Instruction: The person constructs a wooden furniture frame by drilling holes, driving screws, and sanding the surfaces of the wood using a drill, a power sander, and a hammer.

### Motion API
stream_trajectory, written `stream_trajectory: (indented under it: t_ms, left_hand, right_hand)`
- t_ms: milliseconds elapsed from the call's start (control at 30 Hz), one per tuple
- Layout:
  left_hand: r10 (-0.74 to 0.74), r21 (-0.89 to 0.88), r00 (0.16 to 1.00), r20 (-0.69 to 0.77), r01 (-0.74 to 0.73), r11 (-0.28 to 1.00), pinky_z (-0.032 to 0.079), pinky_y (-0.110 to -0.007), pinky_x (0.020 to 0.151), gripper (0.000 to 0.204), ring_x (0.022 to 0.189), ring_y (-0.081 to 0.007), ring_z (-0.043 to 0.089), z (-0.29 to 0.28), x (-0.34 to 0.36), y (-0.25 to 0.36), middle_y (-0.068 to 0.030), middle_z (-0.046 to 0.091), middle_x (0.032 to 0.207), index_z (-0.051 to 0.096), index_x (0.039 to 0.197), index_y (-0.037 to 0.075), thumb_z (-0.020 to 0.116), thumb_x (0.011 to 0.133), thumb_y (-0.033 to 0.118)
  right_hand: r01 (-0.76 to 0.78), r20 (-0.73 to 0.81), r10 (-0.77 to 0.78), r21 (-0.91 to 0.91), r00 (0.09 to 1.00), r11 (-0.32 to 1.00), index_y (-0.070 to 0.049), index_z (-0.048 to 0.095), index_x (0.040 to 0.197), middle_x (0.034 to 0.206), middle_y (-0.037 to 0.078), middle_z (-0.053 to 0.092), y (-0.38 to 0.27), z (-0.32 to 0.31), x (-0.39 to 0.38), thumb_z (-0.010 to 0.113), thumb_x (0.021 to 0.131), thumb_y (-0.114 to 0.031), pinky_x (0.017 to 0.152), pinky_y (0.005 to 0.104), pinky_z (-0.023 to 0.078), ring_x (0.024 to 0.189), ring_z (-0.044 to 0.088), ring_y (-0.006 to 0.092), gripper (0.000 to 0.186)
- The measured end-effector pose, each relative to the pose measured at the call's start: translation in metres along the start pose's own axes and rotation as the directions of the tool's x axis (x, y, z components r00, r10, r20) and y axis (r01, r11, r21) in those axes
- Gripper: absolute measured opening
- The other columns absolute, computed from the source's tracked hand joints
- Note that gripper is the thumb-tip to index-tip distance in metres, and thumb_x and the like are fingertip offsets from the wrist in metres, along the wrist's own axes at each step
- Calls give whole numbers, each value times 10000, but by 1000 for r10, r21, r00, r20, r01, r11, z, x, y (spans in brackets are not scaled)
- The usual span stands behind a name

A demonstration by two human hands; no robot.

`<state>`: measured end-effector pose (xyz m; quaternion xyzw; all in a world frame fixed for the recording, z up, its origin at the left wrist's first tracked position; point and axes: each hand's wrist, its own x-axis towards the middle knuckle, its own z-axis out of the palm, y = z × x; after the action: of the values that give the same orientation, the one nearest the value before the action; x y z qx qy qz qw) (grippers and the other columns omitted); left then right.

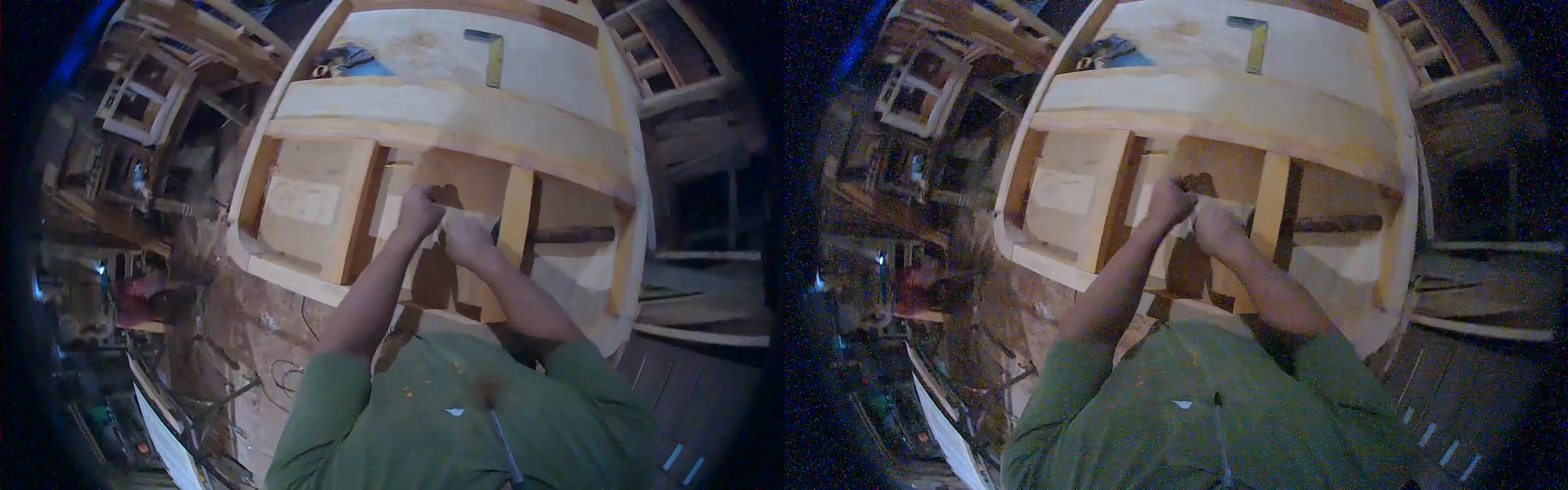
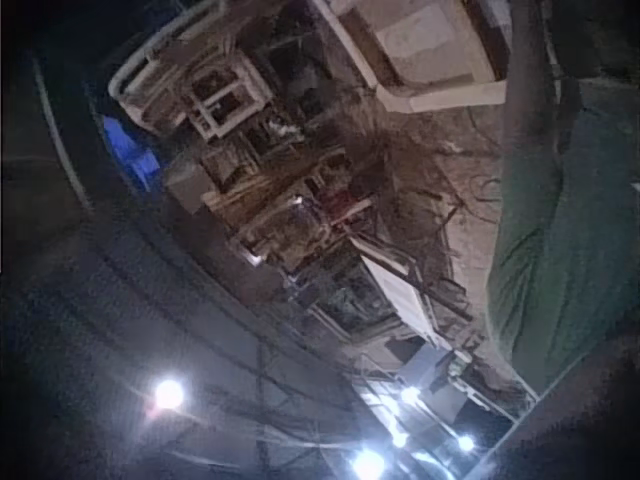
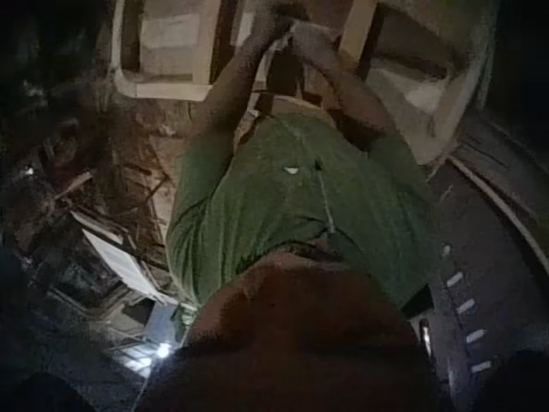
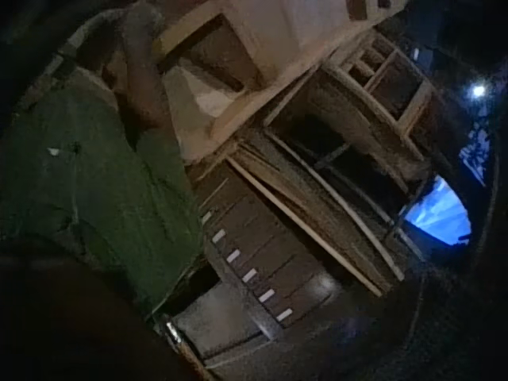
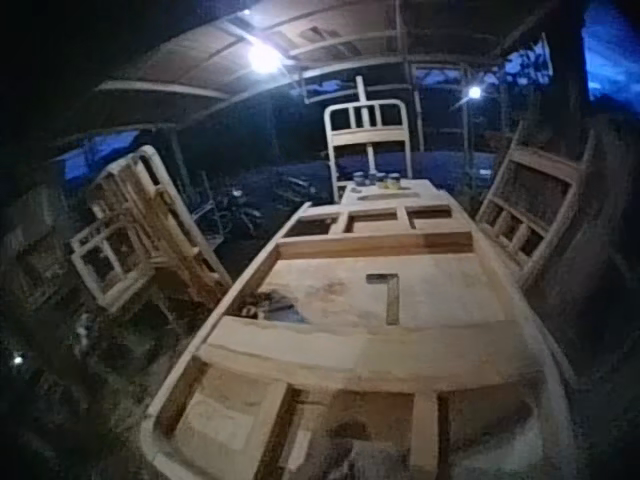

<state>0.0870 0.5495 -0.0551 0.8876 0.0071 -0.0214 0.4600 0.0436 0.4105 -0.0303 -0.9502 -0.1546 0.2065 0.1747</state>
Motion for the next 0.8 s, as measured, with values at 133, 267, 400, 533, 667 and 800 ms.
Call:
stream_trajectory:
  t_ms: [133,267,400,533,667,800]
  left_hand:
    - [116,219,993,20,-117,969,517,-458,797,268,896,-379,649,21,9,-10,-204,672,912,690,986,51,653,730,121]
    - [117,193,993,26,-120,974,533,-416,788,335,905,-329,671,26,9,-14,-166,691,979,709,1046,103,610,728,60]
    - [152,209,986,74,-164,964,538,-404,776,382,906,-299,686,26,8,-11,-146,702,1008,720,1065,131,592,728,5]
    - [168,201,986,26,-169,965,519,-445,802,244,905,-363,645,23,0,-29,-186,674,914,717,957,90,619,736,49]
    - [-30,-102,998,-53,24,995,532,-408,704,209,768,-286,676,-4,-14,-37,-169,690,812,697,848,21,672,651,83]
    - [-385,20,922,26,385,923,528,-355,631,254,672,-195,662,-46,-24,21,-159,681,736,676,823,-37,705,632,128]
  right_hand:
    - [-49,40,49,12,998,999,25,673,1002,1035,255,659,3,22,4,533,838,-162,844,493,514,979,650,390,285]
    - [-70,128,80,-80,989,994,10,669,1005,1015,250,660,7,31,0,527,822,-151,837,465,523,971,656,378,282]
    - [-45,-31,53,200,998,979,-31,659,938,899,188,674,17,18,-11,515,832,-181,680,422,540,778,671,310,234]
    - [-317,295,-170,940,940,-129,-84,591,852,738,63,577,28,-5,-33,499,855,-211,490,309,420,581,517,178,156]
    - [-231,100,-238,749,966,-621,-91,588,836,699,31,550,28,-9,-36,497,879,-196,499,307,408,585,502,165,145]
    - [-126,216,65,760,974,-637,-98,582,826,712,32,546,23,0,-21,488,936,-249,488,289,397,585,490,160,209]
